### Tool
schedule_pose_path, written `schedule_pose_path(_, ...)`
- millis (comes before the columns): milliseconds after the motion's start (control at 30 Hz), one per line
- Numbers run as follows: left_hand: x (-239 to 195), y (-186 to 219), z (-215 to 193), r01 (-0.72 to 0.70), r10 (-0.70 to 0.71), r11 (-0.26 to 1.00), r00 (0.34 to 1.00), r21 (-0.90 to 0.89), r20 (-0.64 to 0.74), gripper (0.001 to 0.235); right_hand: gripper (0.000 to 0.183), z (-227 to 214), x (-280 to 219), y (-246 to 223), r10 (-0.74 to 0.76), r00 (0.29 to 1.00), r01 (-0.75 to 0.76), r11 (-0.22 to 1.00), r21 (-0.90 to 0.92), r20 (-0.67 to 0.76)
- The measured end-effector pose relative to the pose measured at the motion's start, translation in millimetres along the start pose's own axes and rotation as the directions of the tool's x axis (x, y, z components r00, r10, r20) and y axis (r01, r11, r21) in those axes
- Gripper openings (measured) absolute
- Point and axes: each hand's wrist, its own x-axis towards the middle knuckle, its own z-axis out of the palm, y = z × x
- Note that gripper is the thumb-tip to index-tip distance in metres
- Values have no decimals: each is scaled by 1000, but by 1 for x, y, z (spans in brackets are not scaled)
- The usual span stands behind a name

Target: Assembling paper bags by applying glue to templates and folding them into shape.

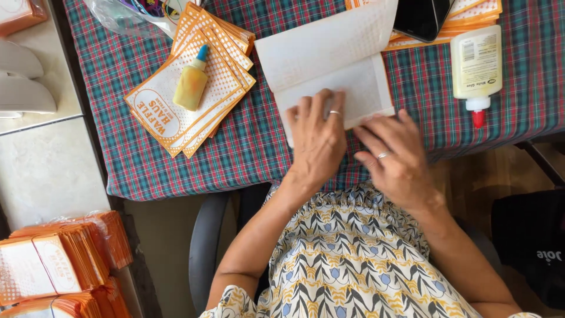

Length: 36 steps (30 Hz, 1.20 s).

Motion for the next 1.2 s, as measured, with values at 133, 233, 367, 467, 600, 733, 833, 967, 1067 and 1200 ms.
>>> schedule_pose_path(133,11,12,25,46,-32,985,996,-167,85,39,12,-37,11,55,193,933,-207,978,-14,-305)
schedule_pose_path(233,21,12,34,67,-56,995,989,-78,133,62,62,-48,-17,135,369,916,-395,900,-184,-159)
schedule_pose_path(367,26,3,32,42,-35,999,982,-30,186,80,62,-60,-1,140,628,763,-645,755,115,154)
schedule_pose_path(467,28,-6,14,82,-53,993,951,-85,305,78,35,-54,-6,145,665,742,-628,646,434,85)
schedule_pose_path(600,28,-7,7,133,-67,978,932,-162,357,72,52,-46,10,114,710,700,-363,255,896,82)
schedule_pose_path(733,28,1,20,85,-78,996,980,-32,184,64,35,-8,28,98,644,745,-175,439,881,-173)
schedule_pose_path(833,27,3,28,80,-93,993,982,86,164,80,32,0,44,90,487,841,-147,627,765,-237)
schedule_pose_path(967,27,3,25,78,-91,993,983,89,159,84,49,4,42,95,408,886,-91,621,778,-221)
schedule_pose_path(1067,26,3,20,70,-78,996,981,49,175,86,32,-6,39,92,470,872,-205,606,768,-138)
schedule_pose_path(1200,26,4,22,61,-68,997,984,46,164,87,30,-1,48,94,474,860,-176,622,763,-188)
